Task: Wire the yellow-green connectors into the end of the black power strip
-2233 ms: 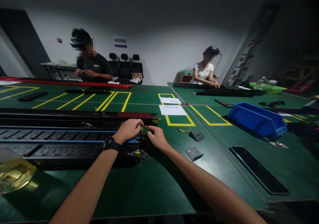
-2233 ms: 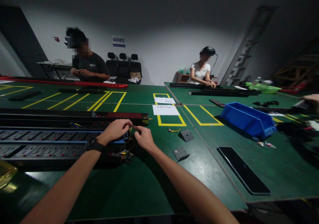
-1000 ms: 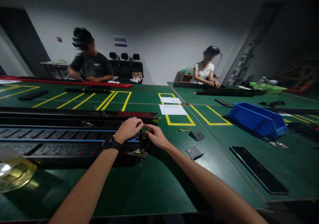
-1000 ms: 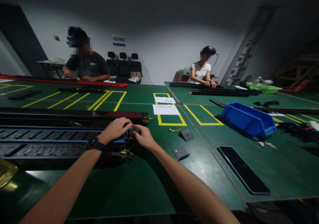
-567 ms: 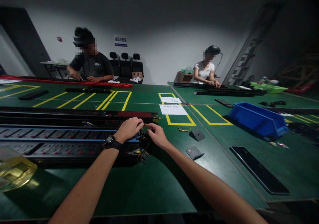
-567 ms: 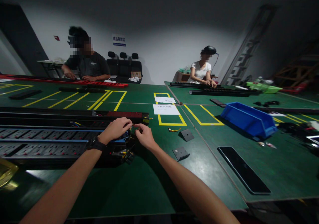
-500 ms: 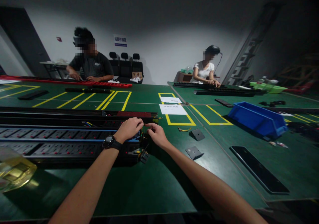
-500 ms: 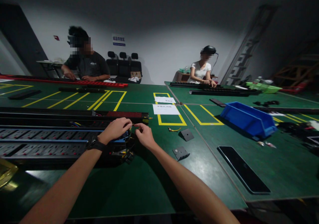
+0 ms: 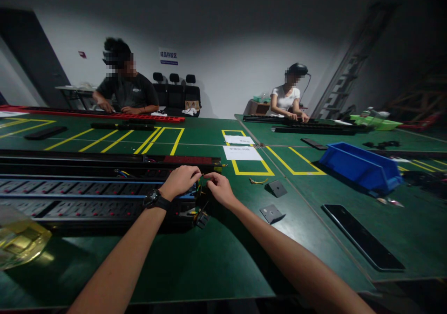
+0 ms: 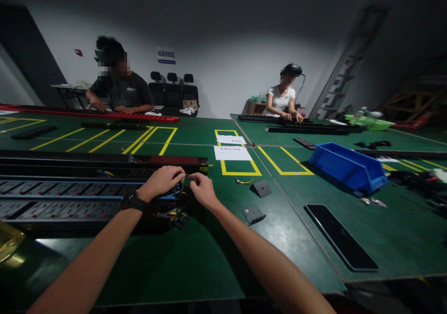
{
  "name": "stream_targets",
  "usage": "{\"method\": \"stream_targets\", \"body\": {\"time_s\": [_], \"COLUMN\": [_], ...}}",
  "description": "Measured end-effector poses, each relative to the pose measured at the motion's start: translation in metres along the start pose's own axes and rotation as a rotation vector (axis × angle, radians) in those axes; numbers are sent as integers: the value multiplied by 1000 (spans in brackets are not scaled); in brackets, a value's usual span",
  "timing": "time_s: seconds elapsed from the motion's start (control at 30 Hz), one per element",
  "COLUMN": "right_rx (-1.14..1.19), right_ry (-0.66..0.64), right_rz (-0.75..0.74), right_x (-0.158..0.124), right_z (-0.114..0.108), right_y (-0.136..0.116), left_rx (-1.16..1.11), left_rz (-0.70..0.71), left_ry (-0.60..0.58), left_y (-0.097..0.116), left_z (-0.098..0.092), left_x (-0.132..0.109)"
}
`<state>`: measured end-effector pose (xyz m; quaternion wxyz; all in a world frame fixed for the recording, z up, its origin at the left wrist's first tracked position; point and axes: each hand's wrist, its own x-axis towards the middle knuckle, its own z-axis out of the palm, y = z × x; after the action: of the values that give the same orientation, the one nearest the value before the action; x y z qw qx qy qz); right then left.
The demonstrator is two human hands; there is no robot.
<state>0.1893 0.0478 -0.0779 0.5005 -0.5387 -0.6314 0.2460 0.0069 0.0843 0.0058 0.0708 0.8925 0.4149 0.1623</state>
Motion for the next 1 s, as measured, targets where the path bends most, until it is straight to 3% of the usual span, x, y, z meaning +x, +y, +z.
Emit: {"method": "stream_targets", "body": {"time_s": [0.47, 0.57, 0.67, 0.73, 0.87, 1.0], "right_rx": [-27, -103, -294, -438, -830, -1156], "right_ry": [7, 2, 34, 118, 111, -54], "right_rz": [7, -67, -159, -121, 52, 324], "right_x": [-4, -2, 7, 16, 26, 13], "right_z": [-2, -11, -36, -63, -127, -181], "right_y": [-9, -20, -39, -52, -64, -36], "left_rx": [26, 31, 29, 19, 15, 23], "left_rz": [-26, -27, -28, -26, -29, -46], "left_ry": [-20, -23, -17, -8, -5, -19], "left_y": [3, 3, 3, 2, 1, 4], "left_z": [-3, -3, -2, -2, -1, -4], "left_x": [-1, -1, -1, -1, -2, -3]}}
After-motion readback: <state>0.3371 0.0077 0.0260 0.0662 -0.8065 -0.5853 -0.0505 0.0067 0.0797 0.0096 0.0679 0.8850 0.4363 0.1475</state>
